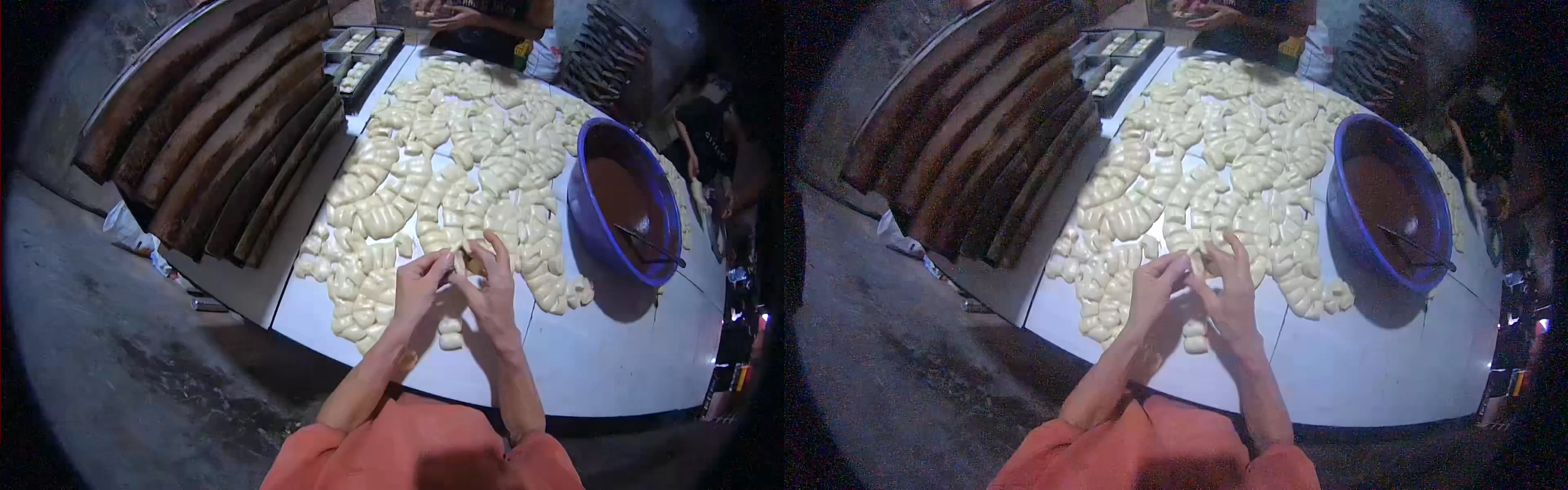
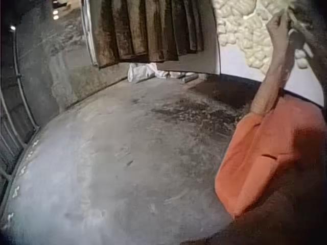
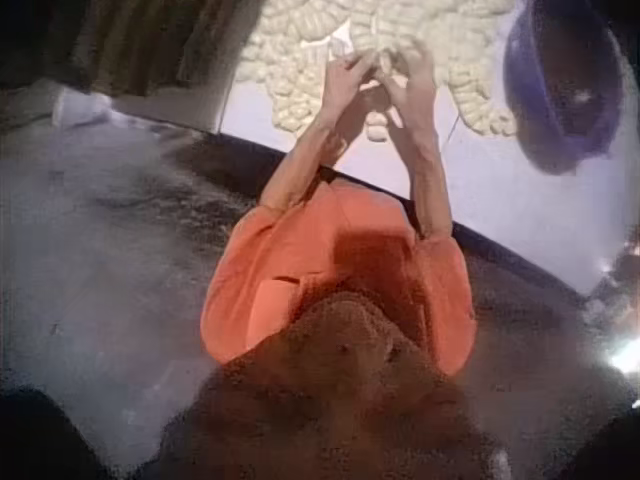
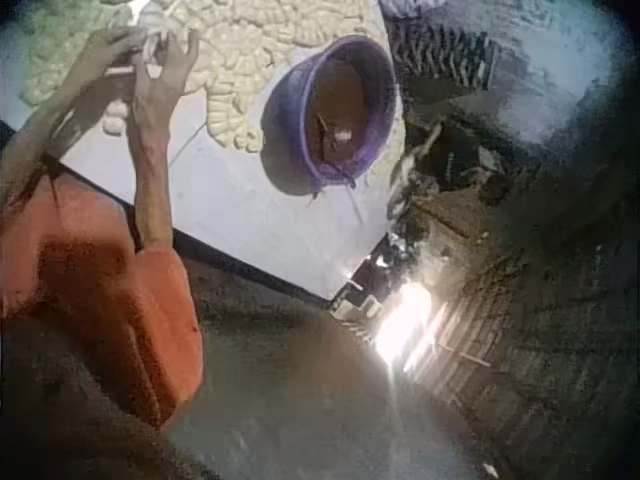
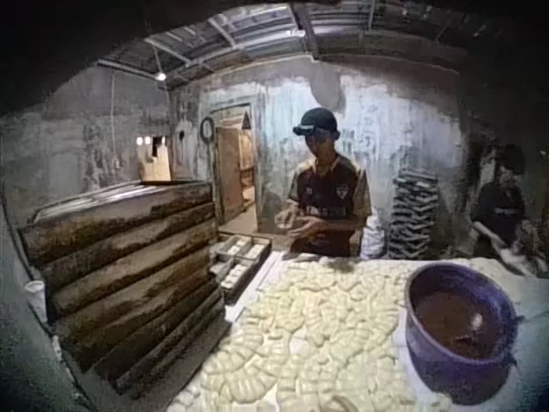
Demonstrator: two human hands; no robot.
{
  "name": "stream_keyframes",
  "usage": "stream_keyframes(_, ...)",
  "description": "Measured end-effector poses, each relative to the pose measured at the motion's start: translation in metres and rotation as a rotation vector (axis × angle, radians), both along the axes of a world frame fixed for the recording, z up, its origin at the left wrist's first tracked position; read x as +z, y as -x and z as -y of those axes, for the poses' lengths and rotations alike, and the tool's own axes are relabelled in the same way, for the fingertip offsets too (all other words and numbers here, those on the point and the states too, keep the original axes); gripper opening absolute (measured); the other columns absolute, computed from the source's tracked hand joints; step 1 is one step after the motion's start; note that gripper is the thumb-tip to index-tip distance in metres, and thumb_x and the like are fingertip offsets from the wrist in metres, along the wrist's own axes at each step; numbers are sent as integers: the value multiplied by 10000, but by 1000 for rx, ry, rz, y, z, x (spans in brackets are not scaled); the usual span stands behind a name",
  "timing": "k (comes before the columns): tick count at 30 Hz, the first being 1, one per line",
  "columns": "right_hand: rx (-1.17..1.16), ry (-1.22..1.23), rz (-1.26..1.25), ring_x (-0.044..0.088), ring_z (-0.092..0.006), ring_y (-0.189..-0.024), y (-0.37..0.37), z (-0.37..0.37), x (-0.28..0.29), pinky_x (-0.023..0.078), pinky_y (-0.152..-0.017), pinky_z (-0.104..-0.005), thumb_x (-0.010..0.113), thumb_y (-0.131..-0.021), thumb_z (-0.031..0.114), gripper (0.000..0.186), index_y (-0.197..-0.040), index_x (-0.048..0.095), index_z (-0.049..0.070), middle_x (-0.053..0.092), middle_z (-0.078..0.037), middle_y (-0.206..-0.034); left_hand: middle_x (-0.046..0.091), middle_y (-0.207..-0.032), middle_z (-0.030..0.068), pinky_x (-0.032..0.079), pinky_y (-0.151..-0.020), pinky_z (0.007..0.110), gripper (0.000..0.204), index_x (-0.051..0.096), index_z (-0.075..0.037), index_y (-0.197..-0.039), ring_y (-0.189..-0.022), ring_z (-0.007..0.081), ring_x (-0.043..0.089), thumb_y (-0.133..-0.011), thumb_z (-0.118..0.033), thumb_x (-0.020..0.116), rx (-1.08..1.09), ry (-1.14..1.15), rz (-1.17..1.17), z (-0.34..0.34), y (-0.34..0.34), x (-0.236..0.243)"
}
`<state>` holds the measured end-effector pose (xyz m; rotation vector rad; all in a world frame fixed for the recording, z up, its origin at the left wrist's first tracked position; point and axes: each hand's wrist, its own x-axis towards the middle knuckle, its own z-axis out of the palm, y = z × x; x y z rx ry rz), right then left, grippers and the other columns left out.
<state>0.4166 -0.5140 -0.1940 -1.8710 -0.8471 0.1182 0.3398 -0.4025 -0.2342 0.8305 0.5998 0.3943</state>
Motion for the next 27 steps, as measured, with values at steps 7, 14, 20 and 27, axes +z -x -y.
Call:
stream_keyframes(7,-134,-209,-666,620,-172,-882,13,-6,-12,491,-773,-296,681,-905,109,247,-1102,674,-39,635,-86,-1045,720,-966,71,545,-703,238,319,703,13,-1141,-833,109,669,-904,-196,740,-116,-244,-51,-11,0,8)
stream_keyframes(14,172,-26,-327,607,-154,-941,12,21,-11,491,-789,-284,709,-850,63,435,-1272,618,11,618,-97,-1170,696,-1010,80,557,-651,294,334,663,8,-1172,-829,132,660,-908,-189,720,-271,-66,-72,-29,9,14)
stream_keyframes(20,-71,-364,-295,587,-193,-1005,28,6,-22,473,-874,-314,678,-893,52,228,-1117,649,20,611,-103,-1145,693,-1104,94,596,-748,296,300,651,-1,-1212,-988,141,662,-944,-135,651,-299,-237,15,-12,22,20)
stream_keyframes(27,-204,-246,-84,621,-170,-741,23,24,-43,508,-697,-312,716,-896,95,137,-936,633,-7,662,-85,-856,672,-1131,66,578,-729,268,270,645,4,-1215,-954,110,653,-980,-116,590,-398,-362,38,14,31,21)
